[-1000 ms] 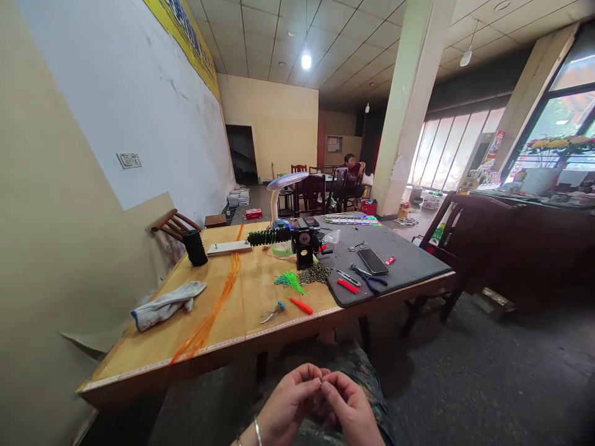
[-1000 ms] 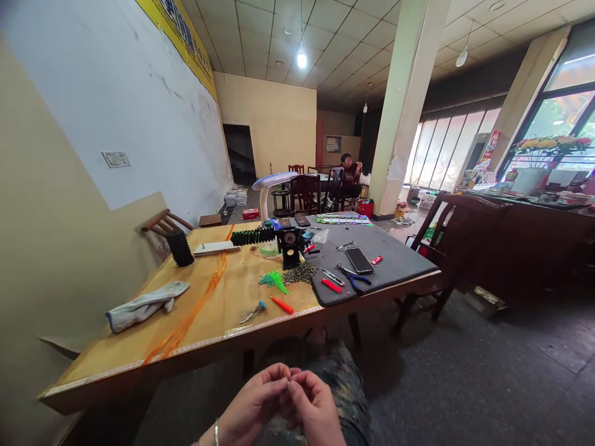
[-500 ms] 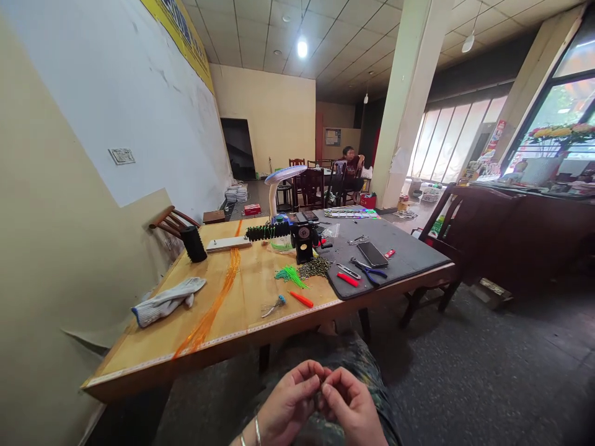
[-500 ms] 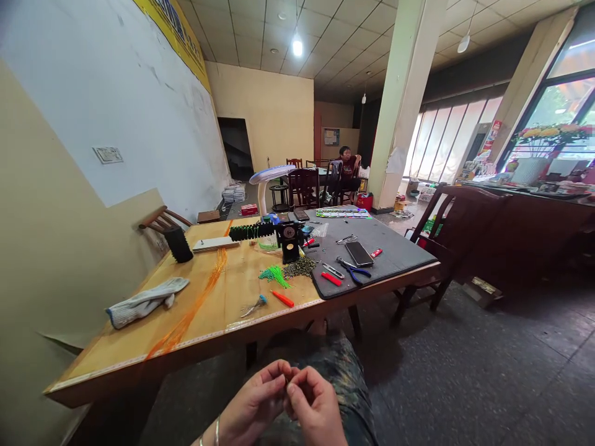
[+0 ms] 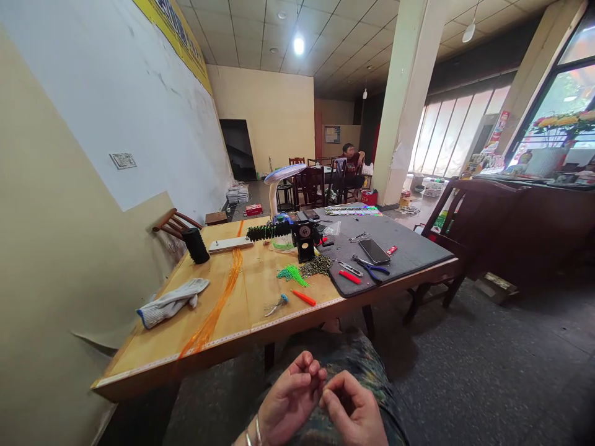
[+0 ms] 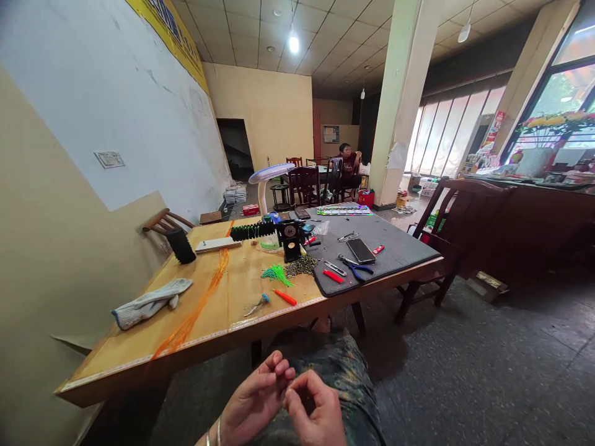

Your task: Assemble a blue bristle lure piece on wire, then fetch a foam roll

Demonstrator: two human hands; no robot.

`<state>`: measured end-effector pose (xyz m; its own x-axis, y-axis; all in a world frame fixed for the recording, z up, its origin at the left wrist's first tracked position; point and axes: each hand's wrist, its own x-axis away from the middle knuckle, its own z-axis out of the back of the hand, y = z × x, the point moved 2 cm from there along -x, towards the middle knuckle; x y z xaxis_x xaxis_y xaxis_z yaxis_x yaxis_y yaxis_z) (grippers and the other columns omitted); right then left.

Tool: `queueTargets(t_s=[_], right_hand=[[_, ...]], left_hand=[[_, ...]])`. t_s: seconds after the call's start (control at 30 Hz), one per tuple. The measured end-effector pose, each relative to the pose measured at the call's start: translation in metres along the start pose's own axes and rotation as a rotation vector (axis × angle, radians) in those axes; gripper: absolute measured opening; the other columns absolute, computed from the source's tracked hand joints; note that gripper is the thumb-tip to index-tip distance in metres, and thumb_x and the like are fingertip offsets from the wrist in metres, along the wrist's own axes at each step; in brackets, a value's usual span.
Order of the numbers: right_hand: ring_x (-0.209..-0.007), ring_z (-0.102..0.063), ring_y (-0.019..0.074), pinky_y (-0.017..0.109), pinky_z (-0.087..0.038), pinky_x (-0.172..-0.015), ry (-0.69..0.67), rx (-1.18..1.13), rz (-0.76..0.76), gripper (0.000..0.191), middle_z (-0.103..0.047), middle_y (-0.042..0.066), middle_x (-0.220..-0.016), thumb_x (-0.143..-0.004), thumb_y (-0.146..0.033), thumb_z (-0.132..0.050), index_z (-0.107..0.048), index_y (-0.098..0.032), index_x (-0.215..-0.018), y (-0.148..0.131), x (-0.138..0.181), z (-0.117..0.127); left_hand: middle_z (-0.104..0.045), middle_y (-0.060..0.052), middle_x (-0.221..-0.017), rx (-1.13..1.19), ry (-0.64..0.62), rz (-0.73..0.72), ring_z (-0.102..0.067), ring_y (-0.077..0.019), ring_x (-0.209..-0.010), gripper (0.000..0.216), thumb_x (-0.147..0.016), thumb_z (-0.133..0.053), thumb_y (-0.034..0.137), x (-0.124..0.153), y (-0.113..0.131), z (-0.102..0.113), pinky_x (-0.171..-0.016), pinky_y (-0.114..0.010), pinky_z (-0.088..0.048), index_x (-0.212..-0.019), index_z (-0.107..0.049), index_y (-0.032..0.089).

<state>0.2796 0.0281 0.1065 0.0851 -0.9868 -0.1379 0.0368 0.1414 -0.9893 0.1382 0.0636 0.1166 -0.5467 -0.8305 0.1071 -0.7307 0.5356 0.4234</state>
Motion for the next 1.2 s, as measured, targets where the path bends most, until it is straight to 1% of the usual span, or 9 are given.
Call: queueTargets(t_s=[0.23,0.3,0.37,0.47,0.6,0.77,0.9,1.07,1.2], right_hand=[[-0.059,-0.043,0.0115,0.022,-0.036,-0.056,-0.007,0.071,0.029,0.042,-0.051,0.000,-0.064,-0.091,-0.055,-0.052,-0.060,-0.016,-0.078,0.008,-0.003,-0.007],[-0.058,-0.041,0.0109,0.021,-0.035,-0.055,-0.017,0.064,0.040,0.041,-0.051,-0.001,-0.064,-0.092,-0.054,-0.052,-0.058,-0.016,-0.077,0.008,-0.003,-0.008],[-0.058,-0.041,0.0107,0.022,-0.036,-0.056,0.019,0.042,0.059,0.041,-0.051,-0.001,-0.064,-0.091,-0.054,-0.052,-0.057,-0.017,-0.075,0.005,-0.002,-0.010],[-0.057,-0.041,0.0108,0.022,-0.036,-0.057,0.098,0.017,0.088,0.041,-0.050,-0.001,-0.063,-0.089,-0.054,-0.054,-0.056,-0.017,-0.071,0.000,-0.001,-0.014],[-0.058,-0.044,0.0115,0.023,-0.037,-0.058,0.112,0.002,0.102,0.042,-0.052,0.000,-0.065,-0.089,-0.056,-0.055,-0.056,-0.017,-0.071,0.001,-0.001,-0.018],[-0.060,-0.048,0.0129,0.024,-0.039,-0.059,0.122,0.002,0.108,0.045,-0.055,0.002,-0.065,-0.088,-0.059,-0.053,-0.058,-0.017,-0.072,0.007,-0.003,-0.018],[-0.060,-0.050,0.0133,0.023,-0.040,-0.057,0.135,0.004,0.104,0.048,-0.056,0.003,-0.067,-0.087,-0.063,-0.054,-0.058,-0.017,-0.072,0.009,-0.003,-0.018],[-0.057,-0.048,0.0127,0.022,-0.039,-0.053,0.118,-0.032,0.064,0.049,-0.056,0.003,-0.066,-0.086,-0.065,-0.053,-0.057,-0.018,-0.073,0.012,-0.004,-0.019],[-0.057,-0.048,0.0123,0.022,-0.039,-0.053,0.136,-0.023,0.081,0.049,-0.057,0.003,-0.067,-0.086,-0.064,-0.053,-0.058,-0.018,-0.073,0.011,-0.003,-0.019]], left_hand=[[-0.061,0.003,-0.084,-0.088,0.139,-0.070,-0.060,-0.0105,-0.077,0.041,-0.054,-0.086,0.004,0.002,0.001,-0.008,-0.076,-0.024,-0.045,-0.084,-0.063,0.020],[-0.060,0.003,-0.083,-0.146,0.136,-0.120,-0.059,-0.0099,-0.076,0.039,-0.055,-0.086,0.006,0.003,0.000,-0.010,-0.078,-0.024,-0.045,-0.082,-0.061,0.020],[-0.059,0.003,-0.082,-0.213,0.110,-0.179,-0.057,-0.0095,-0.076,0.038,-0.057,-0.086,0.007,0.003,-0.002,-0.010,-0.082,-0.025,-0.045,-0.082,-0.060,0.020],[-0.057,0.004,-0.080,-0.301,0.085,-0.262,-0.055,-0.0097,-0.076,0.034,-0.061,-0.084,0.008,0.004,-0.003,-0.008,-0.091,-0.030,-0.045,-0.080,-0.059,0.020],[-0.055,0.005,-0.076,-0.359,0.098,-0.324,-0.053,-0.0097,-0.073,0.032,-0.063,-0.084,0.010,0.005,-0.003,-0.010,-0.098,-0.035,-0.043,-0.077,-0.057,0.020],[-0.055,0.005,-0.071,-0.424,0.151,-0.385,-0.053,-0.0104,-0.070,0.036,-0.060,-0.089,0.018,0.005,-0.001,-0.016,-0.097,-0.036,-0.045,-0.074,-0.056,0.020],[-0.055,0.004,-0.069,-0.501,0.166,-0.452,-0.053,-0.0112,-0.068,0.036,-0.060,-0.089,0.024,0.004,-0.002,-0.012,-0.095,-0.037,-0.046,-0.071,-0.055,0.020],[-0.056,0.003,-0.071,-0.537,0.143,-0.474,-0.054,-0.0120,-0.070,0.033,-0.063,-0.088,0.025,0.006,-0.003,-0.012,-0.097,-0.037,-0.045,-0.072,-0.057,0.020],[-0.055,0.003,-0.070,-0.536,0.189,-0.526,-0.052,-0.0122,-0.069,0.033,-0.063,-0.088,0.027,0.008,-0.004,-0.018,-0.095,-0.037,-0.046,-0.071,-0.056,0.020]])
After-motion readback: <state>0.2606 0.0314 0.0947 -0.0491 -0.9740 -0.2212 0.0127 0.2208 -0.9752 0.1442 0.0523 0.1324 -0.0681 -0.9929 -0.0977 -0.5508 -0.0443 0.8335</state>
